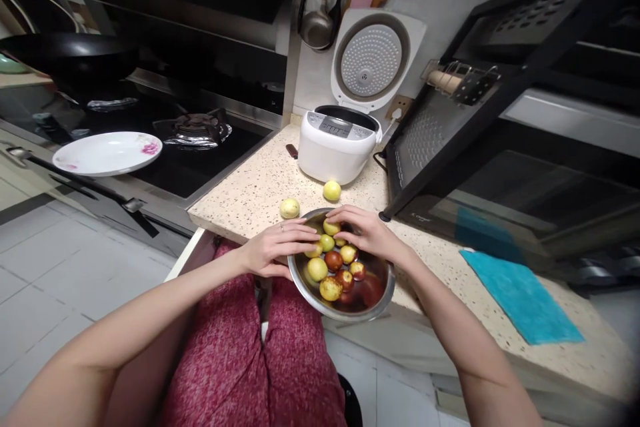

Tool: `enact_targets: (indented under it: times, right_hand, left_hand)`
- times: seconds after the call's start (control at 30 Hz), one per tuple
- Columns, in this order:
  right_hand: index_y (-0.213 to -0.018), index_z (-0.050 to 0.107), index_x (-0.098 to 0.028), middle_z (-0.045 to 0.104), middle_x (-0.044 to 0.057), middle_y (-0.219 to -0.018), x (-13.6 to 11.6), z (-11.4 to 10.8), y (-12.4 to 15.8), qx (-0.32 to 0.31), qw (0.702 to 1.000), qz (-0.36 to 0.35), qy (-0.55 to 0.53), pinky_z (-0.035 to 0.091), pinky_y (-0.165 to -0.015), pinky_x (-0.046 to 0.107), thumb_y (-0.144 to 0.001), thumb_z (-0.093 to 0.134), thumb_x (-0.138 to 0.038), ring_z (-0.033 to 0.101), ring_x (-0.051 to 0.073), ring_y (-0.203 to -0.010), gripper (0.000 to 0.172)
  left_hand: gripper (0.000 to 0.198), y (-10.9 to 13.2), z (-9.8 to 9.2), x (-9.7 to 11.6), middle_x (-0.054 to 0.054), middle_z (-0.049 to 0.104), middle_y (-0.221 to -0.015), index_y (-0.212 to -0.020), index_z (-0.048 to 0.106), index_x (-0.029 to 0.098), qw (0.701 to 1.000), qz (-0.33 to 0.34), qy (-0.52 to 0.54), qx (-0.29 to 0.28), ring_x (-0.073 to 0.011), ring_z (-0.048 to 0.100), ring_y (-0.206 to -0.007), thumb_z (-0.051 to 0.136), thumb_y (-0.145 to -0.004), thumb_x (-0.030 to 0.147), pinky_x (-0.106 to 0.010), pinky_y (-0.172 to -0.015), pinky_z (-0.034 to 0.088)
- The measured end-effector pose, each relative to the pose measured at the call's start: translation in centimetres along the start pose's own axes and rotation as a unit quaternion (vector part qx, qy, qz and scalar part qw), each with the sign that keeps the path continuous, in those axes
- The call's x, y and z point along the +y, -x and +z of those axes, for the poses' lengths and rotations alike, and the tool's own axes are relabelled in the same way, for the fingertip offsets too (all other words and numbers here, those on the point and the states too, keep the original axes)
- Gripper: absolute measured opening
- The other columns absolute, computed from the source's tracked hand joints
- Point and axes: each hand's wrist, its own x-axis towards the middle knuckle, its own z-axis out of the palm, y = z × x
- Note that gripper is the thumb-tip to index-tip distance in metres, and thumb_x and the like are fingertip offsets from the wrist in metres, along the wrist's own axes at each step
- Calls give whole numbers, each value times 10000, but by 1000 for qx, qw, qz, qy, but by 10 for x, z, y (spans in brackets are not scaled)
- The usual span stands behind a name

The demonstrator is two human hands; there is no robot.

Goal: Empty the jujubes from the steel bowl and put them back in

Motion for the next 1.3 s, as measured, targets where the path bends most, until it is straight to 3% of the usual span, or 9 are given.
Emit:
enact_targets:
  times: [0.3, 0.5, 0.63, 0.77, 0.83, 0.9, 1.1, 1.2, 1.3]
  right_hand:
    - [-974, 699, -207, 712, 88, -1099, 3, 1, -1, 8, 999, -4, -32, 564, -912, 389, -918, 680, -187, 678, 222, -1049, 62]
    - [-913, 742, -208, 760, 78, -1022, 4, 3, -2, -3, 999, -21, -49, 575, -894, 404, -925, 680, -216, 710, 213, -984, 64]
    - [-936, 756, -227, 769, 55, -936, -2, -1, -3, 63, 997, -6, -38, 574, -875, 405, -952, 647, -263, 711, 212, -916, 116]
    - [-844, 756, -226, 754, 50, -829, -4, -5, -3, 173, 983, 57, -20, 573, -783, 388, -948, 638, -334, 700, 220, -804, 190]
    - [-790, 746, -215, 745, 51, -790, -2, -5, -4, 202, 976, 83, -19, 561, -745, 370, -932, 652, -363, 692, 214, -757, 226]
    - [-769, 741, -204, 744, 51, -776, 0, -4, -4, 208, 973, 99, -23, 550, -726, 353, -921, 664, -370, 689, 207, -732, 238]
    - [-766, 738, -192, 742, 54, -788, 6, 1, -4, 200, 973, 115, -27, 532, -736, 345, -911, 671, -353, 686, 207, -744, 227]
    - [-768, 735, -190, 745, 53, -796, 8, 4, -4, 207, 970, 127, -22, 534, -750, 349, -907, 672, -333, 689, 207, -757, 210]
    - [-787, 740, -193, 752, 55, -823, 8, 6, -3, 205, 968, 140, -19, 544, -762, 354, -904, 672, -319, 693, 209, -788, 185]
  left_hand:
    - [617, 1, 1, 0, -171, 628, -1378, -1459, 478, 159, 1000, -1, 3, 0, -286, 532, -1375, 396, -1021, 586, -541, -1203, 379]
    - [620, -1, -1, 0, -171, 632, -1370, -1465, 473, 167, 1000, -4, 4, 1, -290, 544, -1363, 413, -1014, 588, -546, -1189, 396]
    - [633, 1, -1, 1, -170, 615, -1394, -1472, 472, 177, 1000, -14, 26, -2, -295, 540, -1367, 383, -1016, 606, -555, -1192, 389]
    - [568, 2, 1, 4, -136, 599, -1415, -1443, 511, 216, 987, -110, 70, 88, -288, 516, -1383, 260, -1057, 549, -568, -1177, 399]
    - [457, 1, 1, 4, -115, 595, -1420, -1444, 503, 239, 968, -195, 51, 152, -267, 495, -1395, 317, -1074, 433, -557, -1185, 393]
    - [412, -2, 0, 3, -107, 566, -1449, -1457, 477, 253, 946, -267, 15, 182, -251, 475, -1408, 394, -1064, 346, -548, -1209, 366]
    - [468, 0, -8, -9, -130, 393, -1570, -1477, 436, 254, 936, -337, -24, 102, -282, 390, -1467, 510, -1022, 334, -550, -1218, 344]
    - [427, 3, -10, -13, -136, 427, -1527, -1436, 473, 248, 938, -341, -17, 67, -289, 441, -1423, 510, -1016, 313, -531, -1181, 394]
    - [354, 3, -11, -14, -136, 505, -1408, -1358, 516, 222, 940, -335, -16, 67, -274, 512, -1330, 512, -1009, 284, -493, -1128, 453]
